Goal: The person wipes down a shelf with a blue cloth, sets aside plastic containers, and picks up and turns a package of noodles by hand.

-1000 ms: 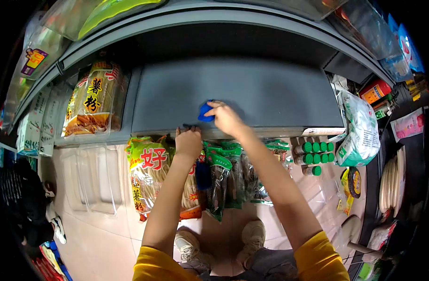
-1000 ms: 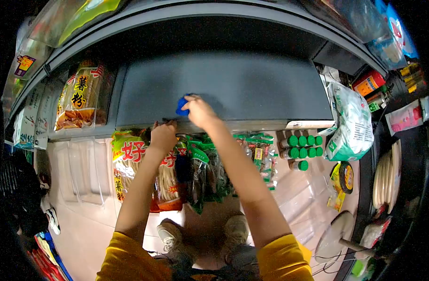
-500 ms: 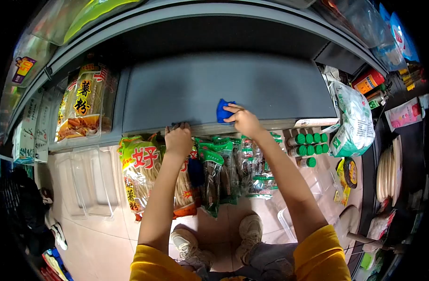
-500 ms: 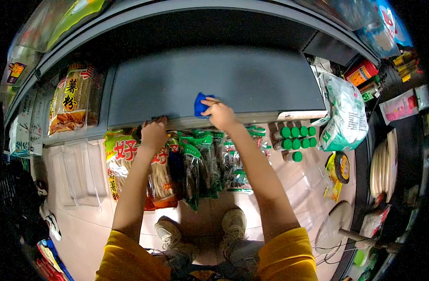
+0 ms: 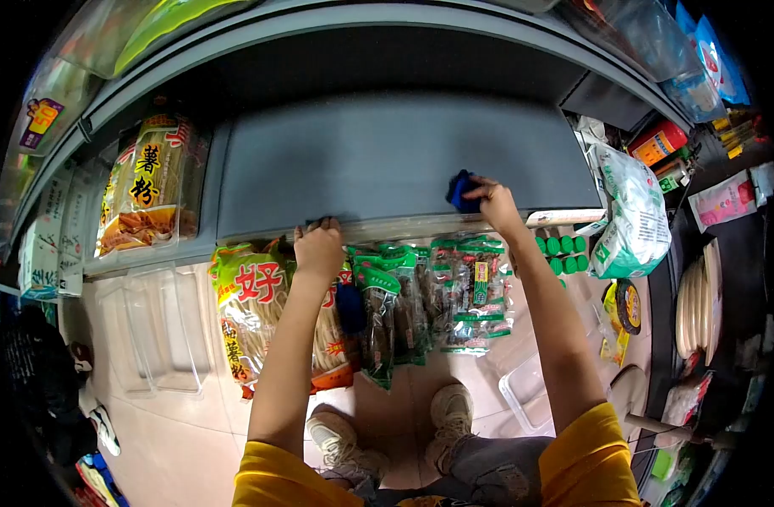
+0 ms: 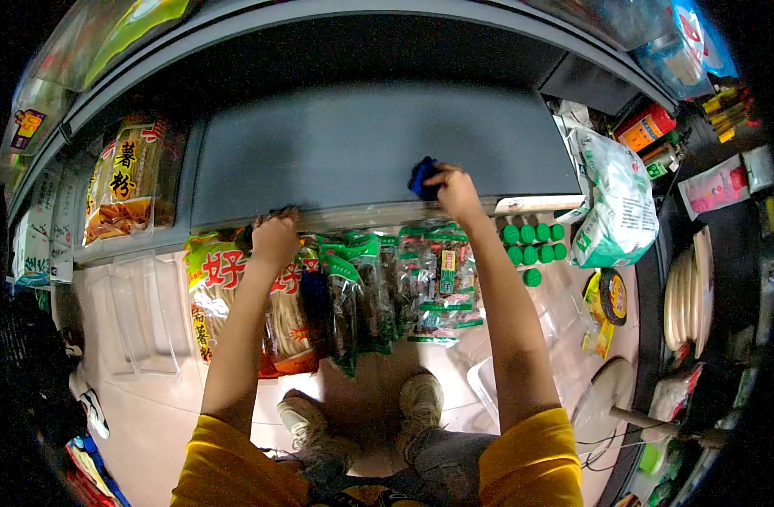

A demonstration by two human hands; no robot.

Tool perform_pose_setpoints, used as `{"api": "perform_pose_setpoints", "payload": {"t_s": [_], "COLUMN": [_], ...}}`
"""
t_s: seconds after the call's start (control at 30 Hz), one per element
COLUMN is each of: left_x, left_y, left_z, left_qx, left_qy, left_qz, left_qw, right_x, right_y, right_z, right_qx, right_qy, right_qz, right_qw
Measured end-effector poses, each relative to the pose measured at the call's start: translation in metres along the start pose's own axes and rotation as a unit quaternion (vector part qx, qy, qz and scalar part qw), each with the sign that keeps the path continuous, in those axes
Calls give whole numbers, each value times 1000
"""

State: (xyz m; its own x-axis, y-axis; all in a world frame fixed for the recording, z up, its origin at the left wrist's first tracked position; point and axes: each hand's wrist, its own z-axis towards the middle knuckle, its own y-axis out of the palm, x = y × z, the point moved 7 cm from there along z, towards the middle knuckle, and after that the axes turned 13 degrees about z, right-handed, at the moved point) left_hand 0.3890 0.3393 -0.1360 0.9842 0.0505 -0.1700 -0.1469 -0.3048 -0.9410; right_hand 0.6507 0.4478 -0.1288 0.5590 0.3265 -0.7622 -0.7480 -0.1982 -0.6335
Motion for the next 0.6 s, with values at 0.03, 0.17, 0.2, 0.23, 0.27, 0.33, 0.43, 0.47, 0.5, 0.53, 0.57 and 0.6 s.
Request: {"api": "perform_pose_setpoints", "payload": {"t_s": [0.03, 0.17, 0.2, 0.23, 0.27, 0.33, 0.43, 0.47, 0.5, 0.53, 0.57, 0.6], "left_x": [0, -1, -1, -1, -2, -1, -1, -1, -1, -1, -1, -2], "left_y": [0, 3, 2, 0, 0, 1, 2, 2, 2, 2, 1, 1], "left_z": [1, 1, 0, 0, 0, 0, 1, 1, 2, 2, 2, 2], "left_qx": [-3, -46, -36, -26, -27, -21, 7, 6, -10, -26, -24, -32], "left_qy": [1, 4, 4, 4, 2, -1, 6, 9, 8, 7, 12, 6], "left_qz": [8, 3, -2, -7, -9, -14, 0, -2, 3, 8, 7, 8], "left_qw": [1000, 999, 999, 1000, 1000, 1000, 1000, 1000, 1000, 1000, 1000, 999], "right_x": [-2, -24, -20, -16, -20, -24, -33, -36, -33, -36, -42, -41], "right_y": [-7, -5, -1, 3, 3, 10, 2, -5, -12, -23, -36, -52], "right_z": [3, 15, 18, 19, 19, 13, 6, -3, -8, -19, -33, -49], "right_qx": [69, 118, 129, 136, 134, 118, 76, 75, 63, 54, 46, 37], "right_qy": [8, -1, 47, 94, 93, 180, 190, 204, 191, 206, 222, 236], "right_qz": [55, 171, 278, 381, 380, 540, 545, 532, 539, 527, 514, 494], "right_qw": [996, 978, 951, 910, 911, 814, 813, 818, 818, 823, 827, 836]}}
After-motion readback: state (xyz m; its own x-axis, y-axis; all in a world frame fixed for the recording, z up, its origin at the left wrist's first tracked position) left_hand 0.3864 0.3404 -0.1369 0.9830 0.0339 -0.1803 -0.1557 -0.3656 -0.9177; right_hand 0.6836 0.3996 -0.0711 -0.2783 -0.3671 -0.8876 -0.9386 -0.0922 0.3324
